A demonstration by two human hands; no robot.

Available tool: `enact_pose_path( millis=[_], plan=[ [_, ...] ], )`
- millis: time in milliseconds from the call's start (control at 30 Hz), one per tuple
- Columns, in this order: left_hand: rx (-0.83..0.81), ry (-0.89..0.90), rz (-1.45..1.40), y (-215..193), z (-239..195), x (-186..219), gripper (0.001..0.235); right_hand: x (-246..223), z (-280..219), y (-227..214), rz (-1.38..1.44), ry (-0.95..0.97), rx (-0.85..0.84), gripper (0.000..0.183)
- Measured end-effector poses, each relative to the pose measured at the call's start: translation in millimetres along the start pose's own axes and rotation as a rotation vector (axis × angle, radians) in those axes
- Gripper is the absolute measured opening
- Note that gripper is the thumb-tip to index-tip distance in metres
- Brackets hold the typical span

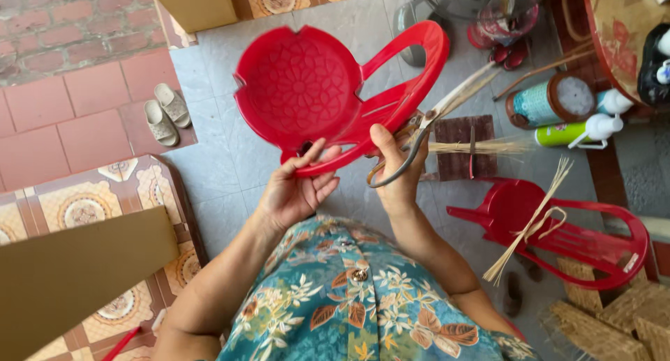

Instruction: The person ties a bundle of dried palm leaves with a strip, then uses shears to cut and trim the leaves into smaller pieces. The person moves a red plastic chair and sits on the floor to continue cutting the leaves.

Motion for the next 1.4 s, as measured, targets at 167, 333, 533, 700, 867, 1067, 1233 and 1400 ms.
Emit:
enact_pose_path(
  millis=[167, 333, 533, 700, 867, 1067, 1233, 1400],
  plan=[
    [0.025, -0.073, 0.089, 31.8, 46.7, 63.6, 0.062, -3.9, 67.9, -15.1, -0.124, 0.073, -0.002, 0.026],
    [0.155, -0.085, 0.177, 41.4, 91.8, 111.9, 0.062, -9.0, 130.0, -47.5, -0.217, 0.106, 0.052, 0.03],
    [0.051, -0.035, 0.055, 54.7, 159.4, 162.1, 0.054, -28.1, 234.3, -106.5, -0.2, -0.042, 0.251, 0.028],
    [0.024, 0.055, -0.037, 90.1, 207.1, 187.5, 0.056, -54.3, 327.2, -128.6, -0.106, -0.063, 0.332, 0.031],
    [0.107, 0.162, -0.117, 117.2, 261.7, 217.0, 0.057, -66.0, 405.2, -136.7, -0.046, -0.058, 0.337, 0.033],
    [0.108, 0.146, -0.09, 131.3, 343.0, 268.7, 0.057, -67.8, 487.1, -140.2, -0.086, -0.13, 0.354, 0.032],
    [0.078, 0.084, -0.123, 144.9, 392.7, 301.4, 0.055, -75.4, 518.9, -137.7, -0.108, -0.154, 0.367, 0.031],
    [0.172, 0.111, -0.094, 156.3, 428.5, 321.9, 0.046, -78.0, 554.1, -128.0, -0.066, -0.158, 0.401, 0.031]
  ],
)
Point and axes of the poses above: each hand's wrist, its own z-axis towards the middle knuckle, its own y-axis out of the palm, x = y × z, the point moved 3 cm from there along z, towards the middle knuckle, and after that the axes turned 5 degrees about z, right-handed, at the moved point
